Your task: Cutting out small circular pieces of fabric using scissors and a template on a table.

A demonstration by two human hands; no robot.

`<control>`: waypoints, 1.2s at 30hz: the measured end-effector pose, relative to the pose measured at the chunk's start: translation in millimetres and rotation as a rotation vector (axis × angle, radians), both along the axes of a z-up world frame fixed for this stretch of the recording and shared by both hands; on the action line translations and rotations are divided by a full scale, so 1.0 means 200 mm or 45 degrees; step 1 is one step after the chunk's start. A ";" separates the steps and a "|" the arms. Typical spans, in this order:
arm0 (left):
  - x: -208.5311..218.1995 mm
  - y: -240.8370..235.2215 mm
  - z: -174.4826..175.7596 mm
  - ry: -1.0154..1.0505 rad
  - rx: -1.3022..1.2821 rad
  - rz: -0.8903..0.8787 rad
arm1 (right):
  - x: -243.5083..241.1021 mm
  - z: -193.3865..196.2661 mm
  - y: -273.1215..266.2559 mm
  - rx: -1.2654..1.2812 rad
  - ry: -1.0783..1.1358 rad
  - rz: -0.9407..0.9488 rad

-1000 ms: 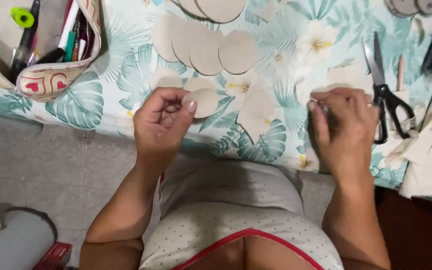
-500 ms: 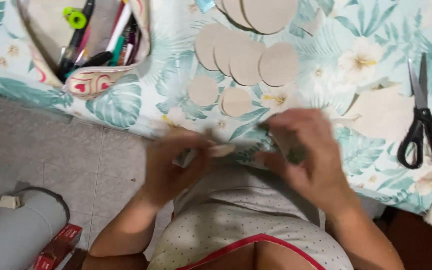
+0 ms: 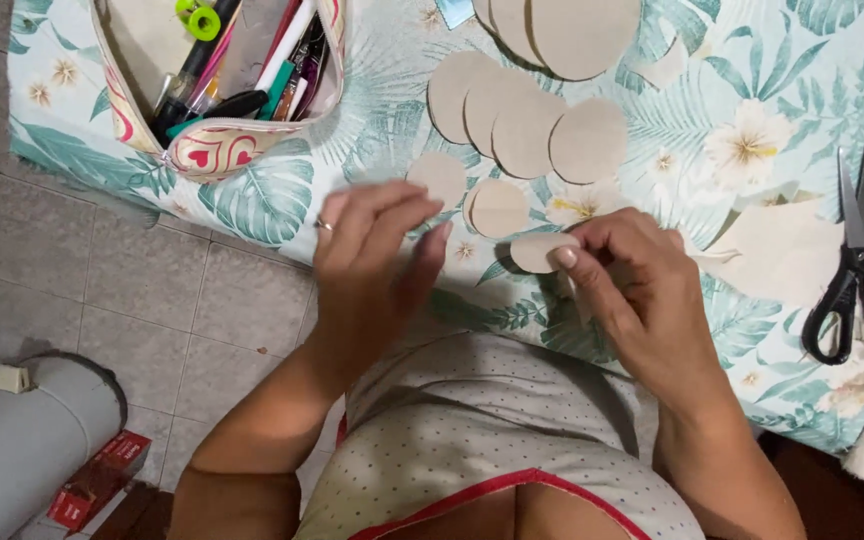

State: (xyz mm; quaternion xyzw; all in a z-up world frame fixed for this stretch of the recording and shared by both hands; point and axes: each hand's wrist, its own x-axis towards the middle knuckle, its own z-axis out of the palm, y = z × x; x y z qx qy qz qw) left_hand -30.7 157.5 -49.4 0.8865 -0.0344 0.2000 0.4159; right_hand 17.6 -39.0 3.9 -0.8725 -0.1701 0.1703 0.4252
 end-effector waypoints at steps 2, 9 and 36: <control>0.03 0.01 0.04 -0.090 0.059 -0.010 | 0.01 0.00 0.01 -0.054 -0.063 0.005; 0.03 -0.02 -0.02 -0.130 0.452 -0.441 | 0.04 -0.04 -0.01 -0.398 -0.183 0.025; 0.03 -0.11 0.04 -0.196 0.403 -0.396 | 0.00 -0.03 -0.42 -0.206 -0.722 -0.270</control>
